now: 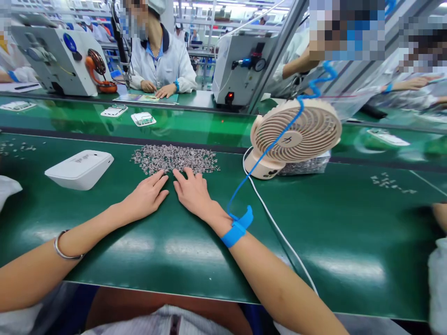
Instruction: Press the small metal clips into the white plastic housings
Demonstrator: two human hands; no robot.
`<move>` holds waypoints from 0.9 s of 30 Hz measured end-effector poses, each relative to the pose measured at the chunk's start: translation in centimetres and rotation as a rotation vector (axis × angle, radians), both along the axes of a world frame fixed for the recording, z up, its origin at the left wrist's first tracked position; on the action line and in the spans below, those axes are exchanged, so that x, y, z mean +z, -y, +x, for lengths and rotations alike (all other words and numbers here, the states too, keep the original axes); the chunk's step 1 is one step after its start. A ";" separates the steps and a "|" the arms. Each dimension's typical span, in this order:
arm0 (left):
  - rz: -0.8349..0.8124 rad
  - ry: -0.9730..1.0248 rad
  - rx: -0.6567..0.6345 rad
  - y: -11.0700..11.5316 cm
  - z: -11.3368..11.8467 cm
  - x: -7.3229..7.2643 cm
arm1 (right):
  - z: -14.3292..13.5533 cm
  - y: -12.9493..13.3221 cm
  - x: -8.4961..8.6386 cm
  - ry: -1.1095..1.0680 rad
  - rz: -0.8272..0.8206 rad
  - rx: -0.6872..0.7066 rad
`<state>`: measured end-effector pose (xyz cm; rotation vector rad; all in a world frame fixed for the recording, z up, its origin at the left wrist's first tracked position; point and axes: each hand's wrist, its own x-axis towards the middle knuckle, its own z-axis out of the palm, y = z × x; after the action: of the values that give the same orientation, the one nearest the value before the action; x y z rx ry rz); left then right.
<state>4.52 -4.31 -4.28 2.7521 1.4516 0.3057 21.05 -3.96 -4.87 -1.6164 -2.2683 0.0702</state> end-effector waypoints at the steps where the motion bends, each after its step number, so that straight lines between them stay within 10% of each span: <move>1: 0.011 0.009 -0.004 0.0 0.0 0.0 | -0.2 0.0 0.0 0.027 0.016 -0.005; 27: -0.105 0.234 -0.053 0.5 -0.5 0.6 | -1.0 3.0 -0.6 0.088 0.288 0.318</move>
<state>4.05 -4.77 -3.72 2.5661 1.2962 0.5153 20.01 -6.96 -5.50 -1.1286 -2.4494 -0.2419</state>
